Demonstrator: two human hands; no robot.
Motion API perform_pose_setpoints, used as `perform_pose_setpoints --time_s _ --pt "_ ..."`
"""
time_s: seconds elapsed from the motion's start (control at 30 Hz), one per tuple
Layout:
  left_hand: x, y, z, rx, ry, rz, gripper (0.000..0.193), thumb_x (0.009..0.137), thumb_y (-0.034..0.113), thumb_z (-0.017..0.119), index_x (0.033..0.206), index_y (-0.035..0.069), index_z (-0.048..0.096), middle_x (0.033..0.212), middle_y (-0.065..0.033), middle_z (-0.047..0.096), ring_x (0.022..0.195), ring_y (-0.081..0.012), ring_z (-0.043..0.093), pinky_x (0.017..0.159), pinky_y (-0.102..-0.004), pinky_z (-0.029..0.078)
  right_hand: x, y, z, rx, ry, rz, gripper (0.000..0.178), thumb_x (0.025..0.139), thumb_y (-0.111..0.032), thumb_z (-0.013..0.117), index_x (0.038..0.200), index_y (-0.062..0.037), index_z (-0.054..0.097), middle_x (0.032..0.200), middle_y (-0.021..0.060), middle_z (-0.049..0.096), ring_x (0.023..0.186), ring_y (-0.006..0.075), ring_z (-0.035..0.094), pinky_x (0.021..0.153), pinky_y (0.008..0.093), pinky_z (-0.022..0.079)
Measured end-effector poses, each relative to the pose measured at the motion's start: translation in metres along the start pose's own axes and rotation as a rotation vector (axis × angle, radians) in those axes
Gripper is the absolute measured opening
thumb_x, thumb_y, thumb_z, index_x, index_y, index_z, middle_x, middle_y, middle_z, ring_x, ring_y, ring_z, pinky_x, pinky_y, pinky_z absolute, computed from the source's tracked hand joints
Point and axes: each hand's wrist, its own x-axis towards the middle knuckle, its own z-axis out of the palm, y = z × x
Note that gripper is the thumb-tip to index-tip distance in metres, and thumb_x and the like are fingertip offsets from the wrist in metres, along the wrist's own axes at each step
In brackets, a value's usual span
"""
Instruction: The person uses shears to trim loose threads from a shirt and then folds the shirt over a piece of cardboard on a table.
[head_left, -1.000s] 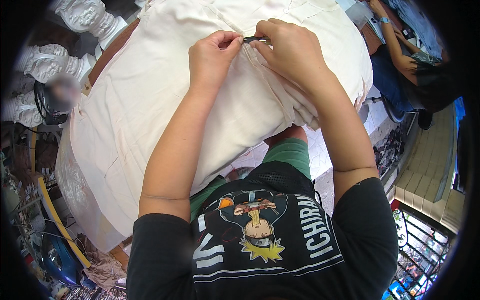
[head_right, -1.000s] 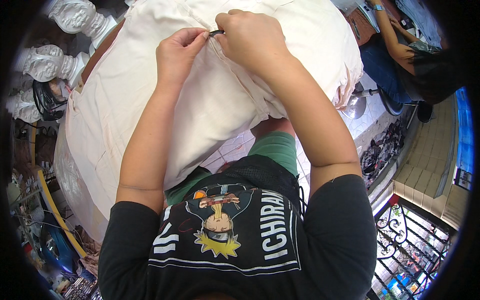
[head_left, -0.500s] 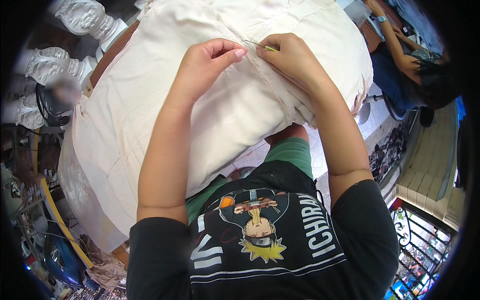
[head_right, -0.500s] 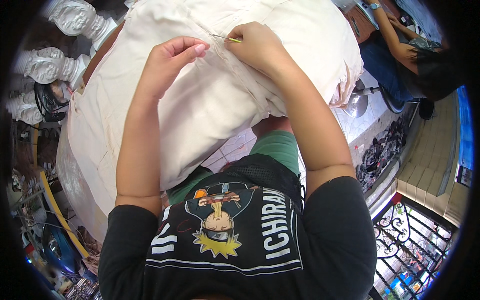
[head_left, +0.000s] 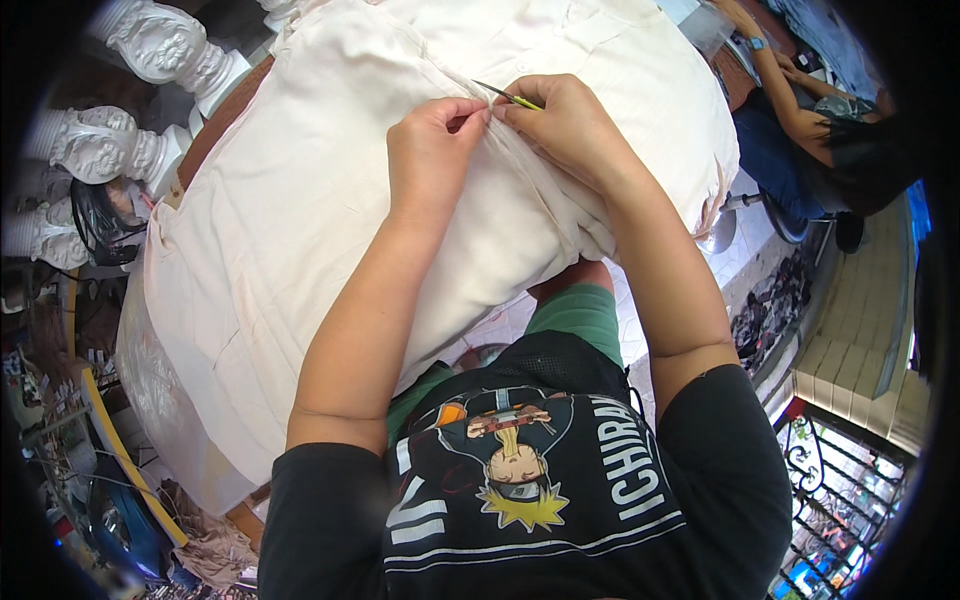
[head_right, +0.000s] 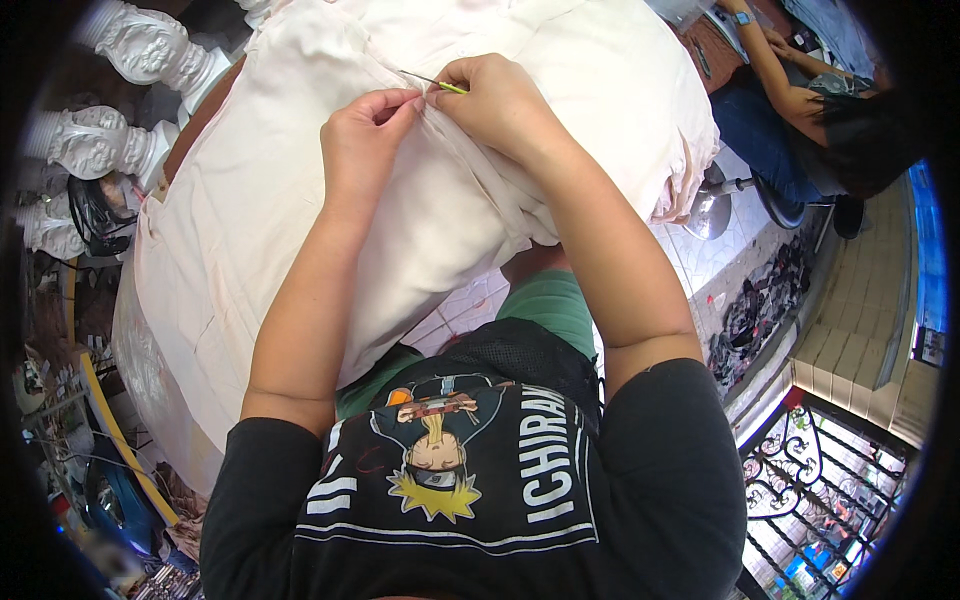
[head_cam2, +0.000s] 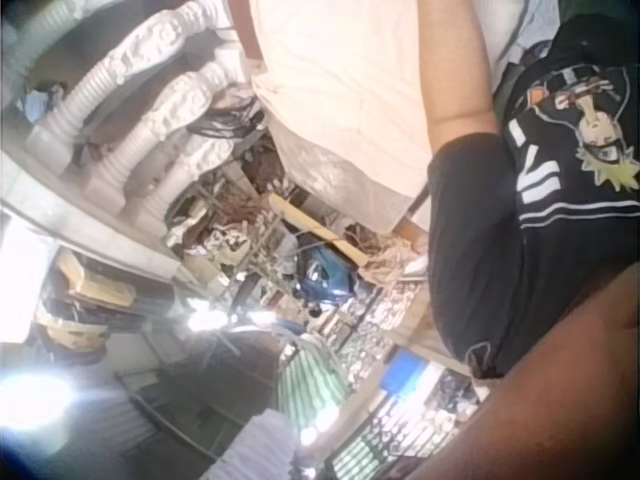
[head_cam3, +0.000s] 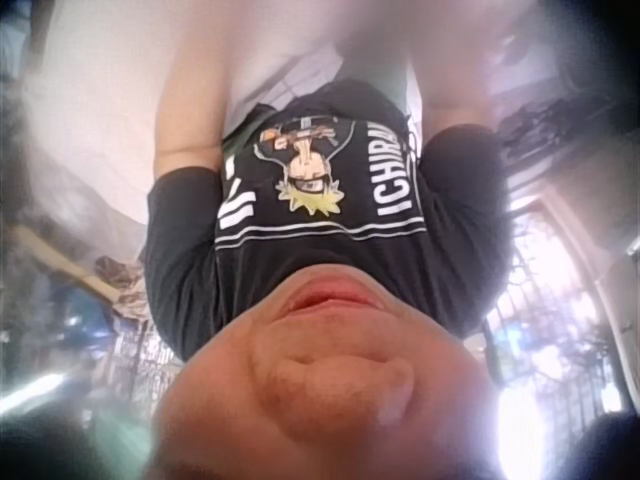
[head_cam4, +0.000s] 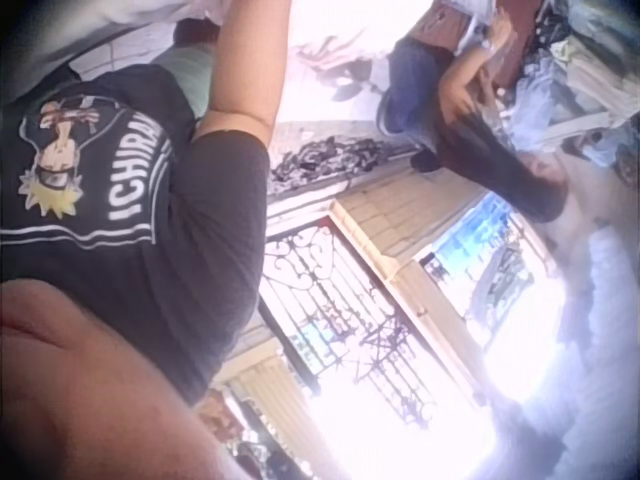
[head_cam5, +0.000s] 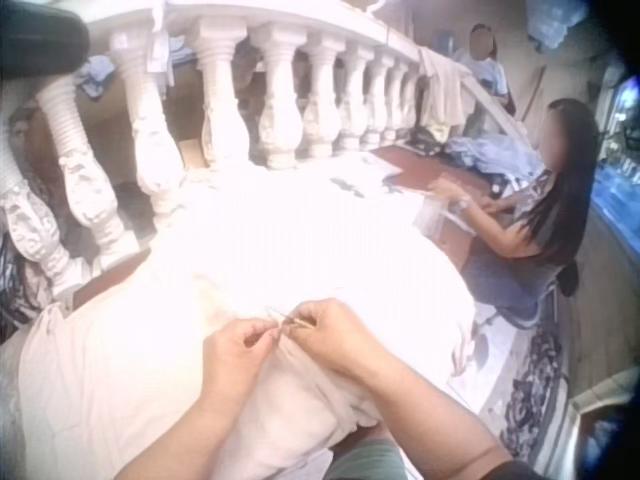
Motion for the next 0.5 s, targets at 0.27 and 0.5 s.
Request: perform_pose_setpoints --time_s 0.27,0.5 --pt "0.004 0.0 -0.001 0.005 -0.053 -0.028 0.017 0.082 0.016 0.067 0.09 0.002 0.069 0.08 -0.0051 0.069 0.073 -0.0089 0.063 0.066 -0.022 0.049 -0.006 -0.007 -0.01 -0.141 0.042 0.004 0.029 0.079 -0.026 0.062 0.094 -0.0021 0.067 0.082 0.0169 0.067 0.074 0.0255 0.064 0.069 0.0346 0.049" --pt "0.004 0.001 -0.002 -0.001 -0.081 -0.072 0.018 0.083 0.018 0.067 0.092 0.002 0.068 0.078 -0.0039 0.068 0.07 -0.0077 0.06 0.061 -0.0213 0.047 -0.027 -0.015 -0.016 -0.508 0.197 -0.291 0.026 0.079 -0.03 0.064 0.088 -0.0062 0.064 0.084 0.0114 0.066 0.077 0.0288 0.064 0.066 0.038 0.049"
